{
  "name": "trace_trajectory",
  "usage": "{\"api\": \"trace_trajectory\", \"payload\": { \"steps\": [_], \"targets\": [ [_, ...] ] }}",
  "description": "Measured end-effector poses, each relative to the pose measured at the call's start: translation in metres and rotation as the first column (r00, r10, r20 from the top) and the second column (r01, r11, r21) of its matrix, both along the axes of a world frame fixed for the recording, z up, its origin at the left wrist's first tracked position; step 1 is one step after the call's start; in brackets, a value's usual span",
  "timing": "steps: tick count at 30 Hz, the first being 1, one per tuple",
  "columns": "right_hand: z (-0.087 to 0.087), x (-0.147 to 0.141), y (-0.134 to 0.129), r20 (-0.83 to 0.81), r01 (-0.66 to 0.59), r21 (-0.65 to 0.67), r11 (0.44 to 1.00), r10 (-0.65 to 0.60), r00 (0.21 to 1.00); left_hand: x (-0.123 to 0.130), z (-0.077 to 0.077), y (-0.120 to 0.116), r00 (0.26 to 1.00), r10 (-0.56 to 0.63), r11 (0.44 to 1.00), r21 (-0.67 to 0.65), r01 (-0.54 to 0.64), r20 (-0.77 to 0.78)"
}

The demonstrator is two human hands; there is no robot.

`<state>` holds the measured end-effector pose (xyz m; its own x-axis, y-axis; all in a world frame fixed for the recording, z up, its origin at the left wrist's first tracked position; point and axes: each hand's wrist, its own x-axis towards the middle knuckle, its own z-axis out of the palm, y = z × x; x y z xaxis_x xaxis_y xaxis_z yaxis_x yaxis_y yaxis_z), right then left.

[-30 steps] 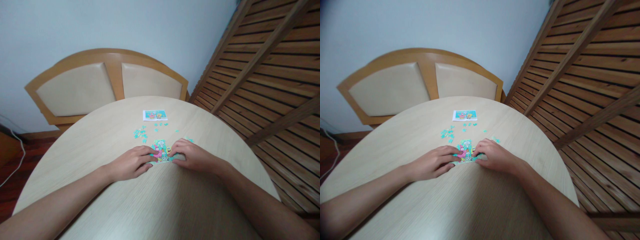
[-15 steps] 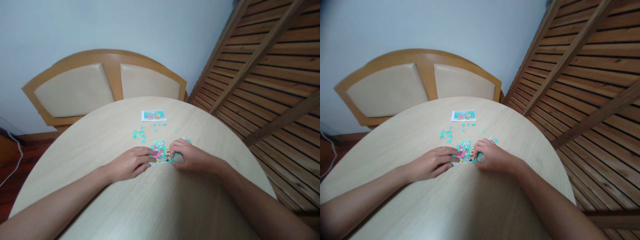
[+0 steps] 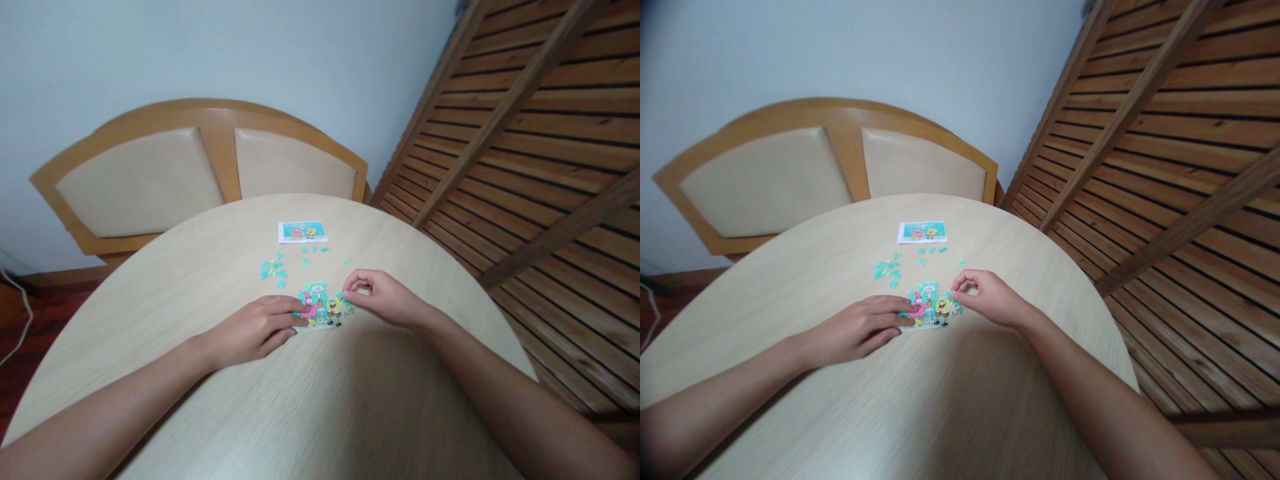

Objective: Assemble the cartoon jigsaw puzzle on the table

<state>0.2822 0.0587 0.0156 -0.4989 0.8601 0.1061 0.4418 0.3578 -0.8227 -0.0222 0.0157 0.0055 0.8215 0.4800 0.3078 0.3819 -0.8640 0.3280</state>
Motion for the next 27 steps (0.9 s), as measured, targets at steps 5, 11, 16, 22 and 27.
{"api": "trace_trajectory", "payload": {
  "steps": [5,11,16,22,27],
  "targets": [
    [0.0,-0.001,0.0,0.028,0.025,0.062,0.998,-0.027,0.999,0.0,0.0,0.0,1.0,0.003,1.0,0.0,-0.003,-0.007],
    [-0.008,-0.009,0.004,0.056,0.092,0.178,0.98,-0.103,0.993,0.0,0.0,0.0,1.0,-0.003,1.0,-0.004,0.003,-0.011],
    [-0.014,-0.014,0.005,0.109,0.097,0.221,0.971,-0.123,0.986,0.0,-0.002,-0.001,1.0,-0.013,1.0,-0.004,0.013,0.008],
    [-0.015,-0.013,0.006,0.107,0.085,0.221,0.971,-0.111,0.988,0.001,-0.002,-0.001,1.0,-0.013,1.0,0.003,0.013,-0.003],
    [-0.014,-0.013,0.005,0.097,0.061,0.227,0.972,-0.085,0.992,0.001,-0.002,-0.001,1.0,-0.007,1.0,0.007,0.007,-0.011]
  ]
}}
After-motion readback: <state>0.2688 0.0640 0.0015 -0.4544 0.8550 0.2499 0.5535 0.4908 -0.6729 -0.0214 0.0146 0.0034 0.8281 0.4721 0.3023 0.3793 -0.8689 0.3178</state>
